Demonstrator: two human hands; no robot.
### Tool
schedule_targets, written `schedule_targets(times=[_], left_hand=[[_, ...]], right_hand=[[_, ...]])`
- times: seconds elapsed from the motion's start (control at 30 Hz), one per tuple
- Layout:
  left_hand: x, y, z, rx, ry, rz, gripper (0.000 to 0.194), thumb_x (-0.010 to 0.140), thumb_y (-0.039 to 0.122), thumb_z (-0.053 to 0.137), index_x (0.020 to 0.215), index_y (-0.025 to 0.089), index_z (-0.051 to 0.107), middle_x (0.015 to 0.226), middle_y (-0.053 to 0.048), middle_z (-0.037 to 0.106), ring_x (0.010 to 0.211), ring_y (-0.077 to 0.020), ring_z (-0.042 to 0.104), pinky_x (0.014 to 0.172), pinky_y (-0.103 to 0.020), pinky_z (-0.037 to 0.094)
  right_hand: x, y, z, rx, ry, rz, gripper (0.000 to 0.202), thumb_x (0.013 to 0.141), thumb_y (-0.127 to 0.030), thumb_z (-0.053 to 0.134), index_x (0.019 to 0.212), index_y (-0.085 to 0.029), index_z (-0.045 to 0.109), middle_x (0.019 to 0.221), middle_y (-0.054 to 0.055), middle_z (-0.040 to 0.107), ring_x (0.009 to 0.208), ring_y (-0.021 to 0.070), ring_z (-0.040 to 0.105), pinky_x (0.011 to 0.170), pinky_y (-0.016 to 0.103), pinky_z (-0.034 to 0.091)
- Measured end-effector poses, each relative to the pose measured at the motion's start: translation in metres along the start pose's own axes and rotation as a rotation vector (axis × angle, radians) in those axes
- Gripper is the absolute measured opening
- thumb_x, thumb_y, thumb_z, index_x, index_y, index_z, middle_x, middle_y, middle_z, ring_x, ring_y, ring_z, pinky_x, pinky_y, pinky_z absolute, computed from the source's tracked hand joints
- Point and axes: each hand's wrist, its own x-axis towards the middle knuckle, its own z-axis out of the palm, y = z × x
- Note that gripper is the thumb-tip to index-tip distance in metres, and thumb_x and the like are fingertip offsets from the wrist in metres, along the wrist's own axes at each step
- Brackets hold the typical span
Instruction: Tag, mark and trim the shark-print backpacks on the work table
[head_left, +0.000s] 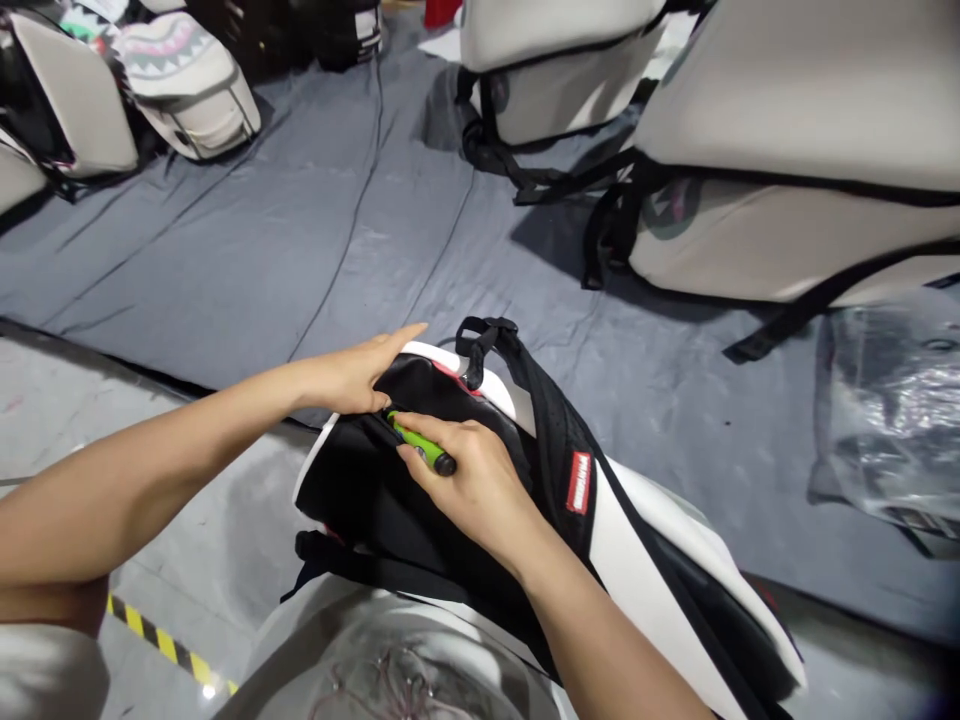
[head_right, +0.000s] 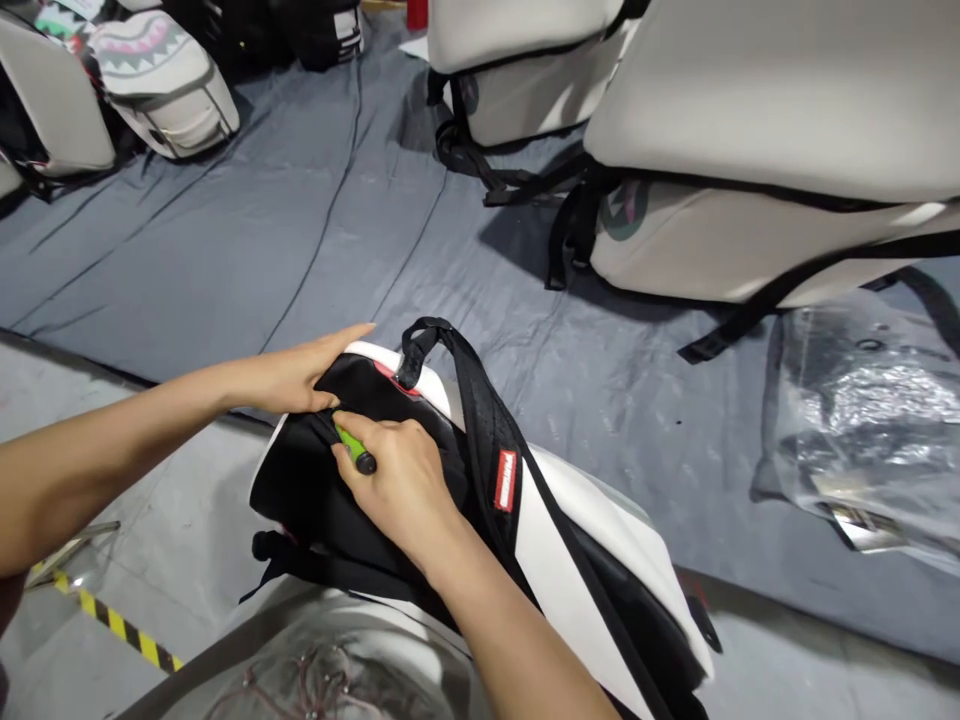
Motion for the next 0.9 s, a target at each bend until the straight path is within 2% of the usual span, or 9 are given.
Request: schedule_targets(times=[0.27,0.4,0.53,0.63,0.9], left_hand=[[0.0023,-0.0067,0.0027,0.004,0.017,0.03,0.105,0.075,0.022,0.062,0.159,0.027,0.0,0.166,-0.011,0.017,0.15,-0.0306,0.027,0.119,-0.047,0.031],[0.0015,-0.0041,0.0022,-0.004,0.006,0.013,0.105,0.075,0.019,0.062,0.159,0.027,0.0,0.166,-0.012,0.019,0.149,-0.0312,0.028,0.118,-0.047,0.032],[-0.0004,-0.0044,0.0038,-0.019,0.03,0.05,0.105,0.074,0.017,0.061,0.159,0.027,0.0,0.166,-0.013,0.017,0.148,-0.0314,0.03,0.117,-0.047,0.034],[-0.001,-0.0065,0.0059,-0.028,0.039,0.048,0.103,0.075,0.016,0.06,0.159,0.028,0.002,0.164,-0.013,0.023,0.147,-0.0318,0.033,0.115,-0.047,0.036],[-0.0022,-0.0083,0.0083,-0.027,0.032,0.037,0.101,0.078,0.015,0.058,0.159,0.031,-0.001,0.165,-0.012,0.02,0.149,-0.0309,0.028,0.115,-0.047,0.036]], right_hand=[[-0.0009,0.0012,0.0016,-0.02,-0.009,0.004,0.032,0.088,-0.021,0.066,0.12,-0.025,0.072,0.107,0.002,0.078,0.09,0.0236,0.074,0.085,0.037,0.055],[-0.0045,0.0016,0.0029,-0.049,0.045,0.011,0.032,0.088,-0.02,0.065,0.119,-0.024,0.072,0.105,0.003,0.078,0.087,0.0241,0.074,0.084,0.037,0.055],[-0.0036,-0.0012,0.0033,0.006,0.011,0.003,0.031,0.087,-0.019,0.067,0.118,-0.023,0.073,0.107,0.003,0.077,0.092,0.0234,0.074,0.087,0.036,0.055],[-0.0019,-0.002,0.0031,0.046,0.015,0.013,0.031,0.087,-0.017,0.067,0.116,-0.024,0.073,0.108,0.002,0.077,0.092,0.0219,0.074,0.088,0.035,0.055],[-0.0001,-0.0033,-0.0006,0.055,0.005,0.043,0.032,0.087,-0.018,0.066,0.117,-0.025,0.073,0.109,0.002,0.077,0.094,0.0229,0.074,0.091,0.038,0.055]])
